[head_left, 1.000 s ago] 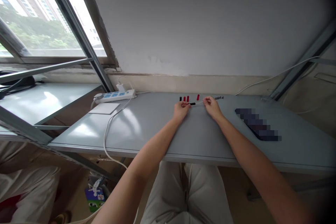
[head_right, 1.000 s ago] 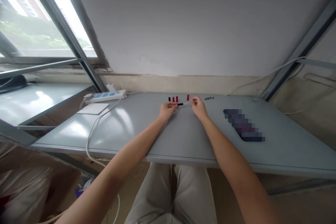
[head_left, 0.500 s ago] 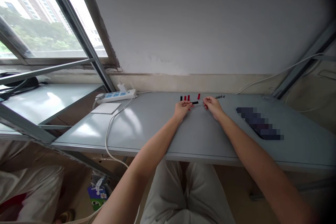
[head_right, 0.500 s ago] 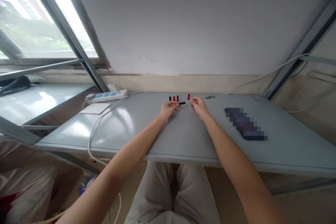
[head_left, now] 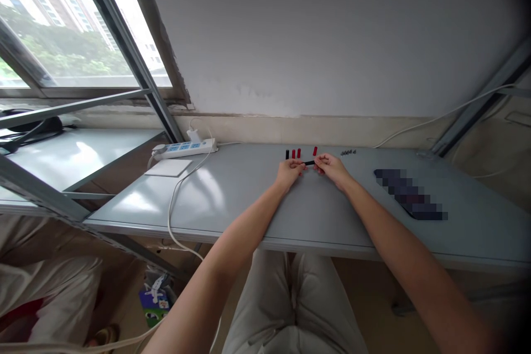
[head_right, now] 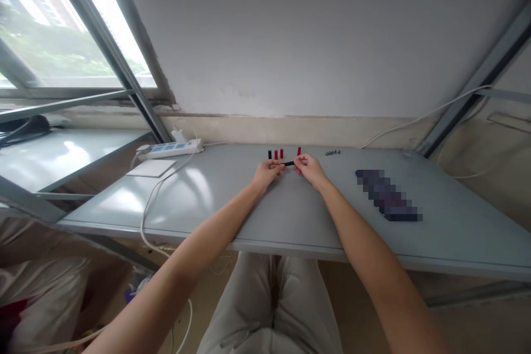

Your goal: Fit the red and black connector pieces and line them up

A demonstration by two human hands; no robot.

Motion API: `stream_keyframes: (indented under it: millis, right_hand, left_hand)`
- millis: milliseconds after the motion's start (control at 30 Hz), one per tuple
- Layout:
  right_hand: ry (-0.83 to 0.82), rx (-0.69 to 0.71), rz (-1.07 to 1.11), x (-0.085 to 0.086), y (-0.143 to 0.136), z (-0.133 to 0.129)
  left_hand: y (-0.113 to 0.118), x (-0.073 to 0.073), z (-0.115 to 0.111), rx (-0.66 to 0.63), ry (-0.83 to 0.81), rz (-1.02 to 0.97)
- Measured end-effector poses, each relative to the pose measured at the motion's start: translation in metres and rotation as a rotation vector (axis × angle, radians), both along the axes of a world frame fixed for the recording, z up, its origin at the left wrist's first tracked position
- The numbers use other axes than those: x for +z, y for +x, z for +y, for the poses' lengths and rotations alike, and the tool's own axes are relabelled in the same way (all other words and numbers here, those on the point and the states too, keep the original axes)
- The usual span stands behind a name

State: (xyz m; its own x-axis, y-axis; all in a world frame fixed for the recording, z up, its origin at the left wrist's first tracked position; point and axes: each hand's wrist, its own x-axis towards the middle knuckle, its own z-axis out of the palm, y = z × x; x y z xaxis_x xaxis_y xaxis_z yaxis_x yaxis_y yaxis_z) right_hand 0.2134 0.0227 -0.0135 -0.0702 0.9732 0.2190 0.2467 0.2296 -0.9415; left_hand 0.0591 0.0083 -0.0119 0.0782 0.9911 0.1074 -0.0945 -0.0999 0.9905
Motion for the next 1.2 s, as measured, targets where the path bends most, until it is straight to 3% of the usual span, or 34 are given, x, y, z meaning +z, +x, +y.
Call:
stream_keyframes:
  millis: [133,367,600,667,767,900,1033,1200]
  right_hand:
    - [0.157,0.062,-0.133,0.003,0.000,-0.001]
    - [0.387,0.046,-0.571,0.009,0.006,-0.008]
    - [0.515,-0.129,-0.934,0.017,-0.004,-0.019]
    - [0.459,-0.206,-0.941,0.017,-0.008,-0.018]
    - [0.237,-0.265,-0.825,0.014,-0.010,-0.009]
    - [-0.001,-0.226,-0.578,0.008,-0.007,0.012]
    - [-0.027,-0.212,-0.536,-0.001,-0.007,0.033]
    - [-0.024,-0.250,-0.608,-0.009,-0.018,0.048]
  left_hand:
    - [-0.001,0.001,0.002,0.079,0.016,-0.038]
    - [-0.002,0.005,0.000,0.092,0.060,-0.010]
    - [-0.002,0.009,-0.005,0.003,0.016,0.002]
    - [-0.003,0.011,-0.006,-0.021,-0.031,-0.007]
    - [-0.007,0.015,-0.006,0.043,-0.104,-0.065]
    - [-0.013,0.014,-0.001,0.150,-0.220,-0.171]
    - [-0.013,0.011,0.001,0.171,-0.338,-0.205]
    - [-0.013,0.014,-0.001,0.199,-0.351,-0.219]
